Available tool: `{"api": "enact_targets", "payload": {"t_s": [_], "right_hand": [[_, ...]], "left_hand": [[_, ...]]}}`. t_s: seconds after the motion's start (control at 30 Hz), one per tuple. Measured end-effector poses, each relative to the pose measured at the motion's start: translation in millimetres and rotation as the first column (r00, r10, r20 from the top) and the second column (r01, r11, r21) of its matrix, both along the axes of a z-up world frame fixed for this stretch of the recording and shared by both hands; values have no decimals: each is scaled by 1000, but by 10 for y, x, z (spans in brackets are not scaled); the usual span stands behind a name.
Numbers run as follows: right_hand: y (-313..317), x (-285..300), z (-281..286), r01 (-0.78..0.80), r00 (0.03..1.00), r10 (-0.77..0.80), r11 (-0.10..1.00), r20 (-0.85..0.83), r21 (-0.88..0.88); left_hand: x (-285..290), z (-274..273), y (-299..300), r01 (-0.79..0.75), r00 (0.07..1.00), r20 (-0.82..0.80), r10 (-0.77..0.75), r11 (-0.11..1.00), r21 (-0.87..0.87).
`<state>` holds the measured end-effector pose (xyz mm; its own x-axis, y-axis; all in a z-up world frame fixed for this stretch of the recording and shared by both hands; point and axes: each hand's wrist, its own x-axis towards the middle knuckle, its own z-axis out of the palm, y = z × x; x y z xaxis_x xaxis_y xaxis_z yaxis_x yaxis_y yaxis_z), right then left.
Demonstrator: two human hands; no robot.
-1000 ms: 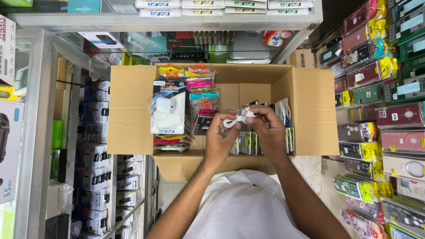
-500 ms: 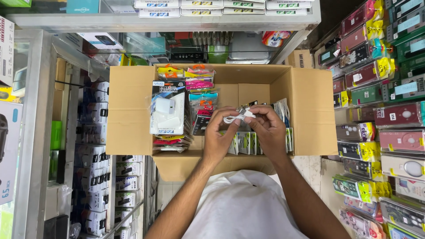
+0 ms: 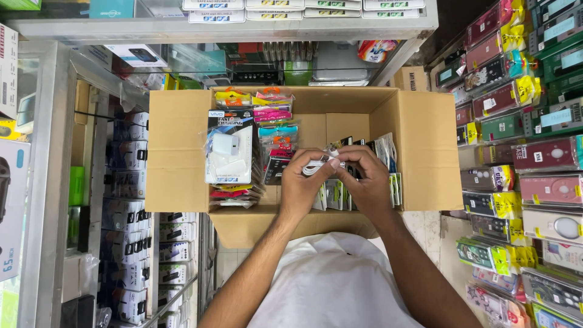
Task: The person takes a wall charger adapter and a USB cable from a cardboard box, coils the cable, plugs the cable into the adapter, and fits the set into a clear plastic blister package. They then place the packaged charger sets back into the box with other packaged accessories.
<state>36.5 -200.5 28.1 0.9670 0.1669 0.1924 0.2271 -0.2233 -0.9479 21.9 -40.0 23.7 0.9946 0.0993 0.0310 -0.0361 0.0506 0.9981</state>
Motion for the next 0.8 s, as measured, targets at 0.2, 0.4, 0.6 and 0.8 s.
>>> {"api": "enact_targets", "payload": {"t_s": [0.2,0.4,0.6,0.8], "right_hand": [[-13,-23,58,-82,993,93,984,-66,157],[-62,-24,-164,-51,983,112,928,-146,370],[-54,-10,-224,-30,986,94,915,-140,402],[-48,-17,-208,-1,984,64,936,-167,351]], "left_hand": [[12,49,27,-37,997,69,30,994,103],[34,59,29,-33,998,63,26,992,125],[51,31,14,-43,998,57,37,992,119],[81,155,23,-48,992,121,21,973,226]]}}
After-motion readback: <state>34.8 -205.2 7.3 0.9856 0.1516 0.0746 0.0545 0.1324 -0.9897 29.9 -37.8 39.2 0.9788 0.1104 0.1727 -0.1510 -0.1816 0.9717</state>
